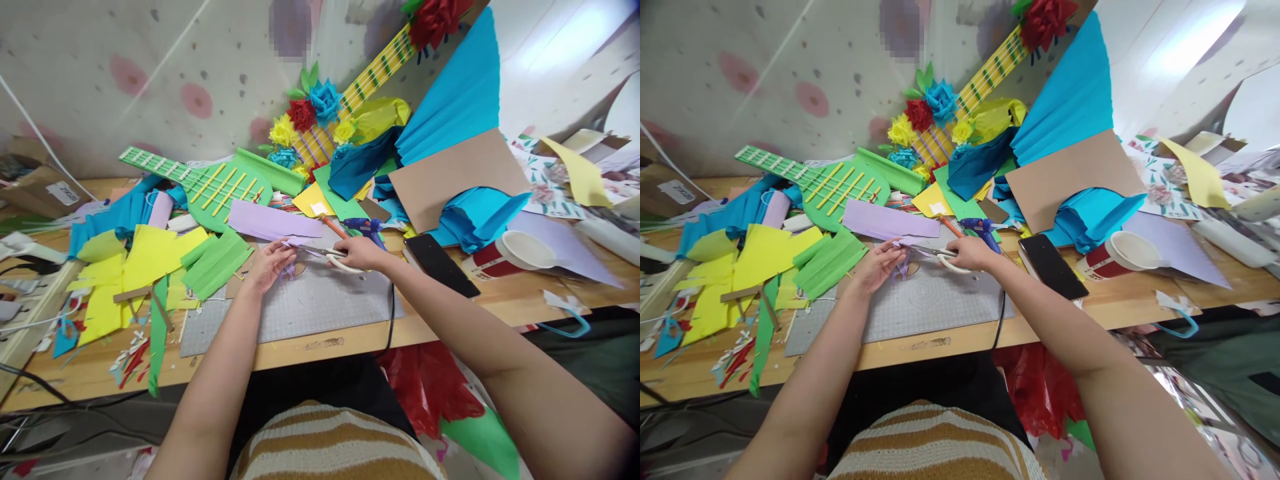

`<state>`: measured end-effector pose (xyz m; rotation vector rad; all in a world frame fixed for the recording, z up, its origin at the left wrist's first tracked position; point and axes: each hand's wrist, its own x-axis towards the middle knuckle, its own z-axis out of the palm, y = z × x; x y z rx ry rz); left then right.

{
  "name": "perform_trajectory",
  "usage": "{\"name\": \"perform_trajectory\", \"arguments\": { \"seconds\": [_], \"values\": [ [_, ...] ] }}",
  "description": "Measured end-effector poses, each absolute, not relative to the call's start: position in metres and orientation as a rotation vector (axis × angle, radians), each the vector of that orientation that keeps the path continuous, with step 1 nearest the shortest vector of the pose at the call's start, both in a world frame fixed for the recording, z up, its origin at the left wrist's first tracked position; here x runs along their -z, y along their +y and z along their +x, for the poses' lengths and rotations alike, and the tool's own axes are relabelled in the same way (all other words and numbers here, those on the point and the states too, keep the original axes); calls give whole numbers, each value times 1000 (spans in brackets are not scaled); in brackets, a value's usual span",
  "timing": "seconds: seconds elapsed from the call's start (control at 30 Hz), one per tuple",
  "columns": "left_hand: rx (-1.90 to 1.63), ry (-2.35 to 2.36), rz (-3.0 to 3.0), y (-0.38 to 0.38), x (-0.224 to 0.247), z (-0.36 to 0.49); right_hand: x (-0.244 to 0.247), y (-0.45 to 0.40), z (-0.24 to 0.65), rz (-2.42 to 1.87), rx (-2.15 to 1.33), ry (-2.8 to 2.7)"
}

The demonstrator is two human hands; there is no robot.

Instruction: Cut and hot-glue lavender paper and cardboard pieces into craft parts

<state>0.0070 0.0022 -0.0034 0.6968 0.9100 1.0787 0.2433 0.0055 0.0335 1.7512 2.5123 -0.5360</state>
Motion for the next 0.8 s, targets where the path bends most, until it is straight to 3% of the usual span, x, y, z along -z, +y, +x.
{"name": "perform_trajectory", "arguments": {
  "seconds": [0.13,0.33,0.8],
  "values": [
    [-1100,944,683,0,3,13,-34,9,247,1703,804,2481],
    [-1085,927,650,-1,0,16,-33,11,249,1680,870,2479],
    [-1193,1035,543,3,5,22,-43,4,244,1655,367,2492]
  ]
}}
